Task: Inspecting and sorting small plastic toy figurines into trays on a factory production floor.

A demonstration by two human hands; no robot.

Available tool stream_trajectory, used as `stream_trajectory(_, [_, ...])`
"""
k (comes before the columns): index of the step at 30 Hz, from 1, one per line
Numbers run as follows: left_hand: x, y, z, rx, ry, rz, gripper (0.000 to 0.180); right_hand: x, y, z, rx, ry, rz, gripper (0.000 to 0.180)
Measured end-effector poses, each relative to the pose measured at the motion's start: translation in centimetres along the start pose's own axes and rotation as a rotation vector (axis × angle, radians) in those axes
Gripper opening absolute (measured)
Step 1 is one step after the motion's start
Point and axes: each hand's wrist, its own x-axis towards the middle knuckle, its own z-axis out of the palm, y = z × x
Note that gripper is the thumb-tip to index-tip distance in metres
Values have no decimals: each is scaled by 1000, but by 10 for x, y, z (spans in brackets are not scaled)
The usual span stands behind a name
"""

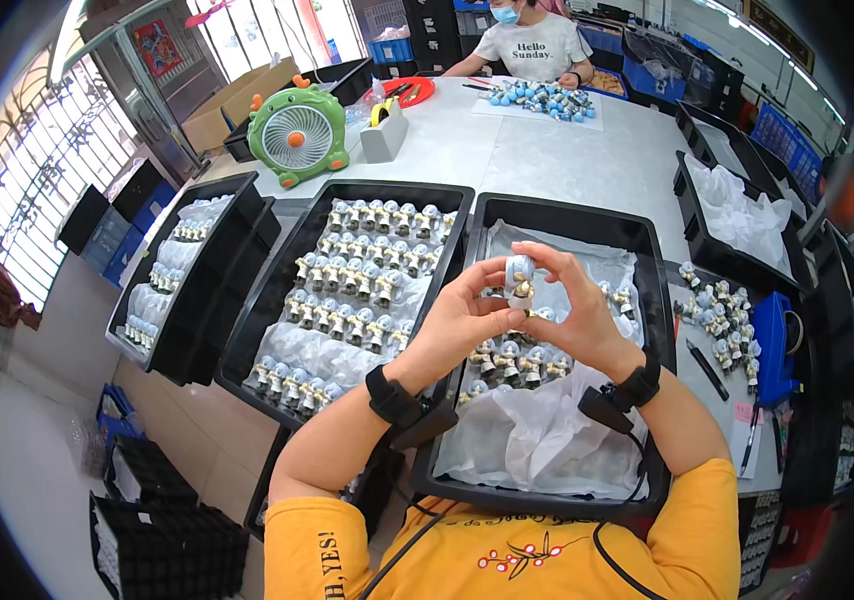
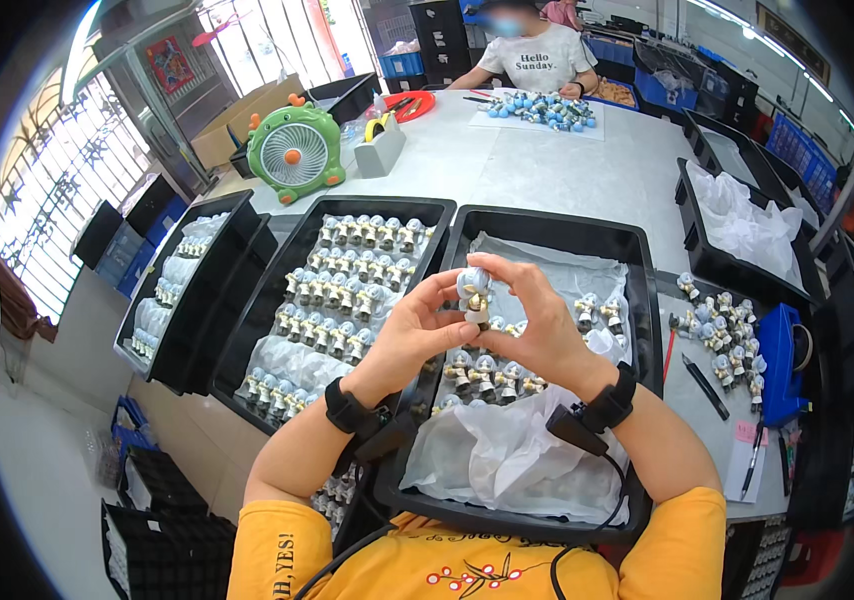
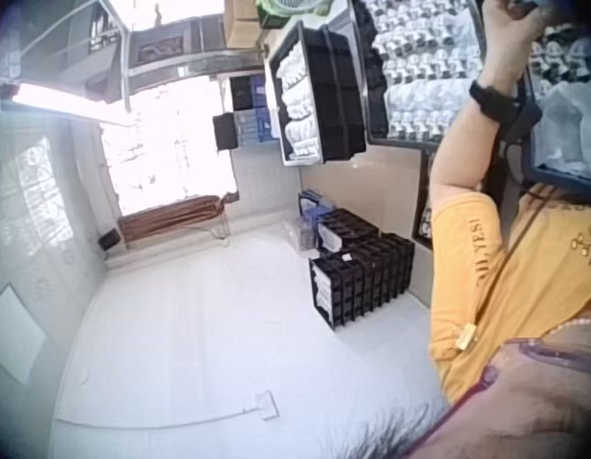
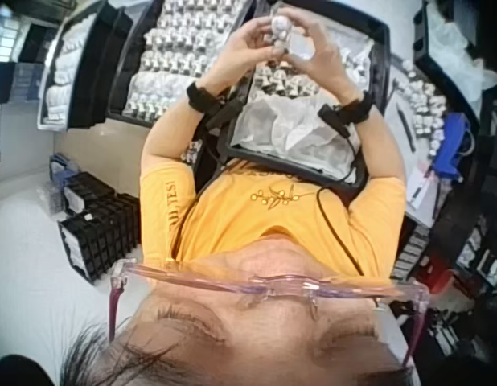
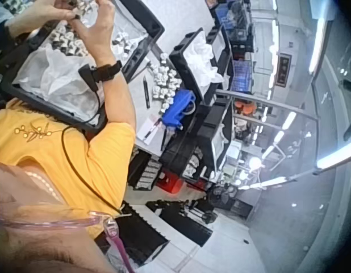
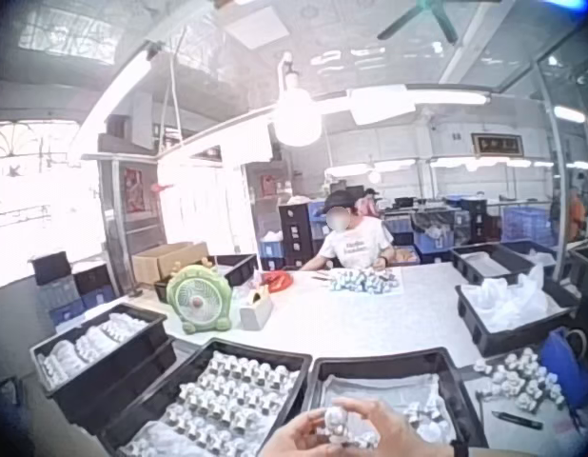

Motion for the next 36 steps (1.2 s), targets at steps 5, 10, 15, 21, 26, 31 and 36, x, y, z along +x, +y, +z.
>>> stream_trajectory(5, [0,1,-3,10,20,-17,53,1,4,3,2,-2,10,72])
stream_trajectory(10, [2,2,-7,-62,47,-69,45,-2,6,2,29,0,49,70])
stream_trajectory(15, [1,3,-7,-54,56,-70,47,-1,4,1,13,-19,52,68])
stream_trajectory(21, [-2,6,3,69,81,65,52,2,-2,2,-161,16,-162,67])
stream_trajectory(26, [-1,5,2,50,66,47,50,2,-4,1,-186,3,-170,68])
stream_trajectory(31, [-1,8,2,30,58,19,46,2,-3,2,-141,31,-145,72])
stream_trajectory(36, [-1,8,2,4,45,-1,44,1,-3,1,-125,37,-141,75])
